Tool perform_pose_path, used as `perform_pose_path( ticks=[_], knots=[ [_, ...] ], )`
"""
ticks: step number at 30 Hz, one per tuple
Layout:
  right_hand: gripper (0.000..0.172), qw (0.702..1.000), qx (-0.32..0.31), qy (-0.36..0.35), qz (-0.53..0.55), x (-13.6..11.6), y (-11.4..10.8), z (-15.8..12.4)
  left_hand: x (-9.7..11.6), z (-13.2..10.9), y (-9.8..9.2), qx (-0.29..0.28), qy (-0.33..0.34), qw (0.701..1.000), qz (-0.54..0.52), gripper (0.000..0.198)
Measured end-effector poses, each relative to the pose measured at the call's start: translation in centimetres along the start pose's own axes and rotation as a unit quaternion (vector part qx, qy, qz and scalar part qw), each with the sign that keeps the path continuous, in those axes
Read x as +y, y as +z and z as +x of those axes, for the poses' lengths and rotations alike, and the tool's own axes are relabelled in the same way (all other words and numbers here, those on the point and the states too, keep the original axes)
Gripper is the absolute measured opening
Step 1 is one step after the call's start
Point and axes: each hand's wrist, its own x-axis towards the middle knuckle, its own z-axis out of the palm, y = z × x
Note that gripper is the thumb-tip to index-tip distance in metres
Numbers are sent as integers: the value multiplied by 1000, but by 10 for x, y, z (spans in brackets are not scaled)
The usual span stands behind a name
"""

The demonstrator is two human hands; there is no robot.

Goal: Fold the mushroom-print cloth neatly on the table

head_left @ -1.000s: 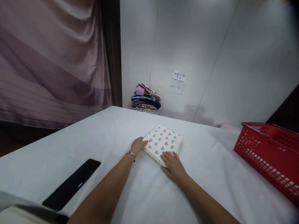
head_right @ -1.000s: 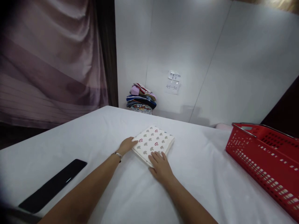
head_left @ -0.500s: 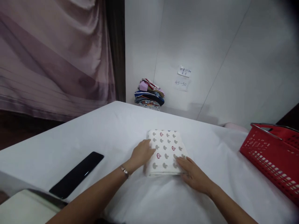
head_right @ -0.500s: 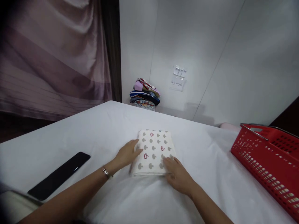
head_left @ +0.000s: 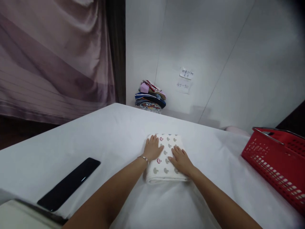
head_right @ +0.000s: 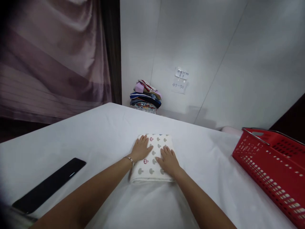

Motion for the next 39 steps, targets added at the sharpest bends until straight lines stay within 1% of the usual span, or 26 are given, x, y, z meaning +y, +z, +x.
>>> perform_pose_path(
  ticks=[3,5,7,9,12,14,16,19,21,24,28,31,33,35,36,39],
  knots=[
    [65,999,29,18,-6,-4,-12,28,1,1,0,5,1,1000,3,59],
    [65,998,49,39,-21,-1,-15,50,1,1,1,7,1,1000,1,59],
    [64,996,40,78,-25,7,-13,67,0,0,1,6,3,1000,-1,59],
    [63,994,23,103,-16,18,-7,78,-1,-1,2,2,6,1000,-2,58],
    [63,995,15,102,-4,29,3,83,-1,-2,2,6,7,1000,-4,58],
    [63,995,15,99,0,30,5,83,0,-2,2,7,3,1000,-7,58],
    [60,995,17,97,5,29,2,82,0,-2,1,3,-3,1000,-12,58],
    [51,996,8,89,17,23,-8,79,1,-3,-2,-11,-10,1000,-25,58],
    [48,997,-9,75,29,19,-14,71,1,-4,-5,-21,-14,999,-33,59],
    [54,995,-26,75,57,17,-17,45,1,-4,-6,-29,-18,999,-36,59],
    [65,984,7,121,132,21,-8,-9,0,-1,-4,-36,-20,998,-44,60],
    [67,968,27,143,203,25,1,-48,-1,2,-5,-44,-21,997,-59,59],
    [66,957,48,154,242,26,6,-67,0,2,-7,-50,-19,995,-79,58],
    [67,945,73,163,273,26,11,-79,2,-1,-9,-40,-26,993,-104,57],
    [69,940,86,167,286,26,13,-83,3,-3,-11,-26,-38,992,-117,56],
    [73,921,117,181,326,28,17,-89,2,-16,-17,24,-105,983,-152,58]
  ],
)
